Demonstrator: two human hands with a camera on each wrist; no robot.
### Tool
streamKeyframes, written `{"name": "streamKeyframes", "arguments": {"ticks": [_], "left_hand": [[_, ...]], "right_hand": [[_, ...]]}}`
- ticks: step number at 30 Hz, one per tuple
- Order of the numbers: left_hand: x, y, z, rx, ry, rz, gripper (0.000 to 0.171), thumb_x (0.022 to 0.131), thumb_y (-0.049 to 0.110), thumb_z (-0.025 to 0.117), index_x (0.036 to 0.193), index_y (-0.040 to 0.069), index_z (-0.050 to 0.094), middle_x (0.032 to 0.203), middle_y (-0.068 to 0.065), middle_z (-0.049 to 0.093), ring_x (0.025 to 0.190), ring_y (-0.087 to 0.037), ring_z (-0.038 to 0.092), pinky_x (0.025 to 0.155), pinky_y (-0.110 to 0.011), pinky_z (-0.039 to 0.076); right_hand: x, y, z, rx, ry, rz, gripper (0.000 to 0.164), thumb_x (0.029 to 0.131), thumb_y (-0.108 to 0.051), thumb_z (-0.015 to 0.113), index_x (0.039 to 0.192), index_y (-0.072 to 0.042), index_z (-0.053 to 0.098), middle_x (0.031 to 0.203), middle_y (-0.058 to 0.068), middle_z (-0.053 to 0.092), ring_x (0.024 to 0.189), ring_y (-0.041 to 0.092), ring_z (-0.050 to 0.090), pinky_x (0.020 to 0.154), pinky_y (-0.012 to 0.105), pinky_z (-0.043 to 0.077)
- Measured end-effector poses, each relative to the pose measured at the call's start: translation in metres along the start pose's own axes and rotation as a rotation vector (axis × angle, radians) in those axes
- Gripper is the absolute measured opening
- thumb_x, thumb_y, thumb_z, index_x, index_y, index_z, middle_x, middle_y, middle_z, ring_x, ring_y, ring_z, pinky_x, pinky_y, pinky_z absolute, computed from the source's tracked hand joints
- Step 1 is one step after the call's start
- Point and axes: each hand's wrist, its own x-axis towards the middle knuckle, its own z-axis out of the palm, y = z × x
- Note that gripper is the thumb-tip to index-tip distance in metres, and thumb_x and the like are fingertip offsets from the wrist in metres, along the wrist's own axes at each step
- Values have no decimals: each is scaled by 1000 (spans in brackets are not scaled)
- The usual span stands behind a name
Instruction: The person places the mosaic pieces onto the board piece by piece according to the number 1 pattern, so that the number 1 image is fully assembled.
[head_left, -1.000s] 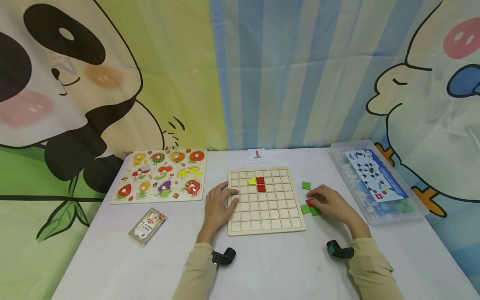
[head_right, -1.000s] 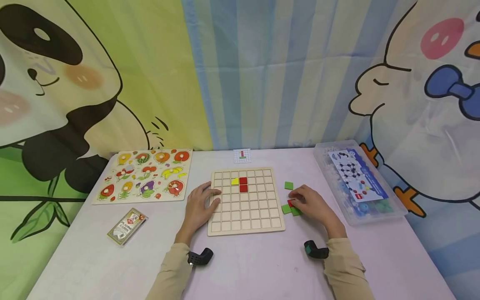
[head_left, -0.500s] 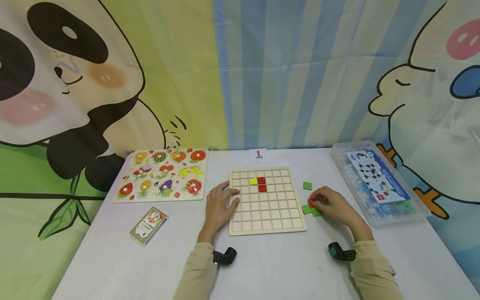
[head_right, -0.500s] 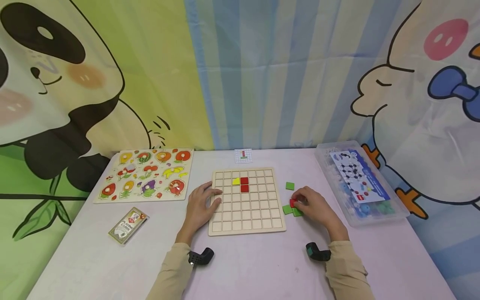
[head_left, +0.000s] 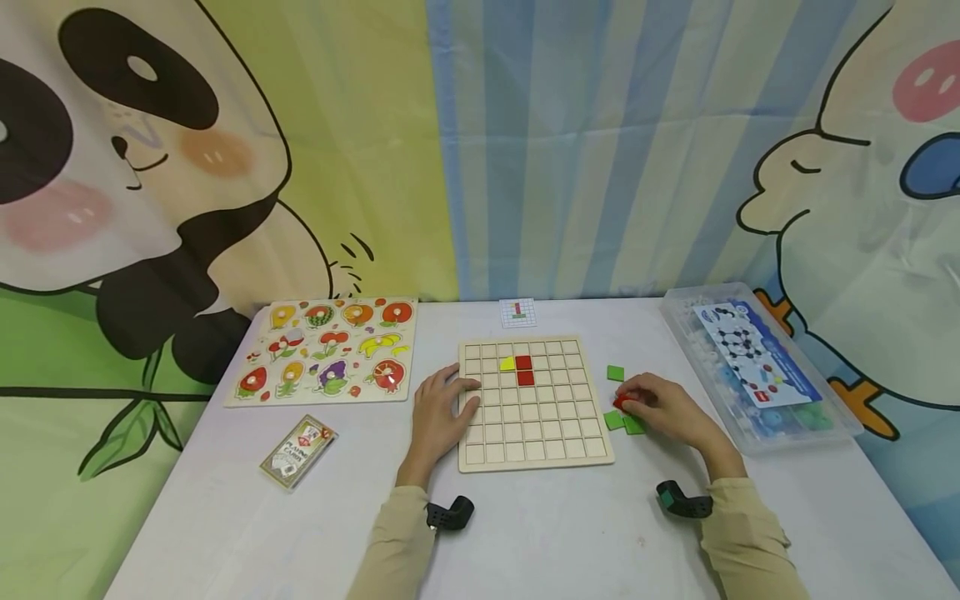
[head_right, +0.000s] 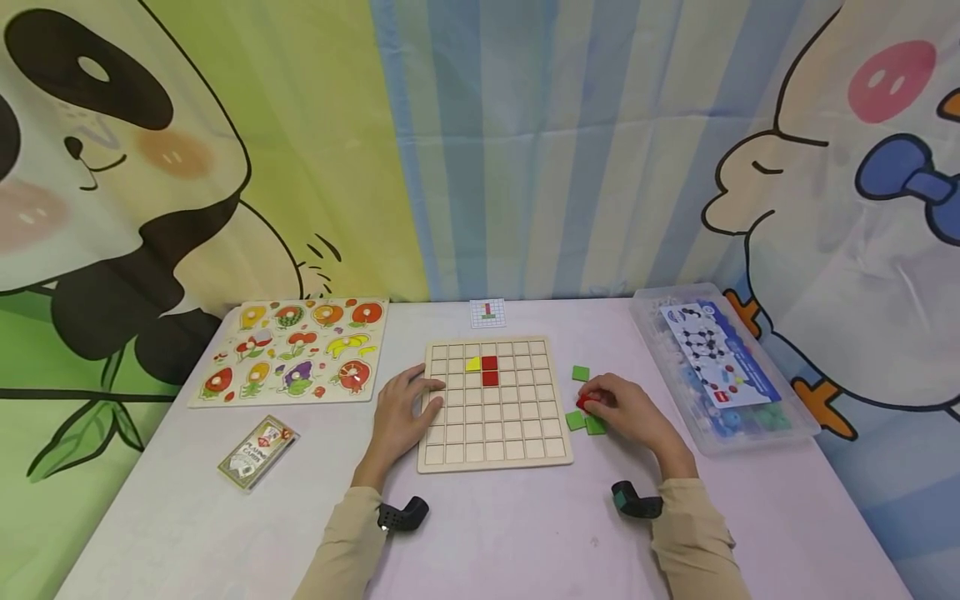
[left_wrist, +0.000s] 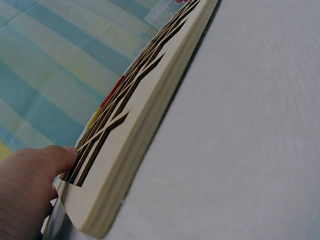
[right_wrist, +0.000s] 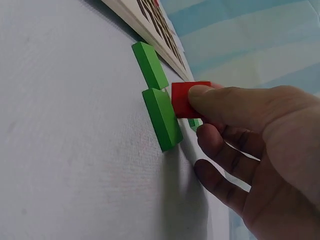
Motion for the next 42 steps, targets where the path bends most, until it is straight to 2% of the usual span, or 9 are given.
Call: {"name": "streamKeyframes", "arguments": {"ticks": [8,12,16,21,27,32,39,42], "left_hand": [[-1,-1,0,2,8,5,21,87,28,67,107,24,69,139,-10,50,132,-32,41,110,-54,26],[-1,-1,1,6,26,26,20,86,27,67,105,24,69,138,-10,51,130,-32,42,108,-55,28],[-2,0,2,1,36,30,20,85,27,68,105,23,69,138,-10,51,130,-32,42,107,-55,28],[-1,1,1,0,33,27,20,85,26,68,105,23,69,138,-11,51,130,-32,42,107,-56,28],[0,2,0,-2,8,5,20,86,28,67,106,24,69,139,-9,50,131,-31,41,109,-54,26],[-1,1,0,7,19,12,20,86,28,67,106,24,69,139,-9,50,131,-31,42,109,-54,27],[-1,2,0,4,26,18,20,86,27,67,105,23,69,138,-10,51,130,-32,42,108,-55,27],[0,2,0,7,26,22,20,86,27,67,105,23,69,138,-10,50,130,-32,42,108,-55,27]], "right_hand": [[10,-11,5,85,-2,53,19,87,-27,67,100,-15,60,89,-1,64,80,14,57,69,21,49],[12,-18,7,138,-5,38,20,87,-29,67,99,-16,59,88,-2,65,81,13,60,71,22,50],[15,-27,10,199,-14,-16,17,87,-26,67,97,-16,58,85,-1,63,78,12,59,72,24,50],[23,-34,18,222,-27,-61,14,88,-22,66,95,-15,56,86,-1,62,77,11,58,73,24,49],[34,-42,28,213,-19,-55,17,90,-14,63,104,-8,56,91,4,63,79,14,57,72,22,48],[40,-48,36,219,-11,-52,19,90,-11,62,106,-1,57,93,11,67,81,20,60,73,25,50],[48,-58,45,233,-13,-52,15,91,-19,62,104,-11,59,93,2,66,82,12,60,74,21,50],[52,-64,48,241,-11,-64,15,91,-21,62,104,-13,59,93,1,66,82,12,60,74,23,51]]}}
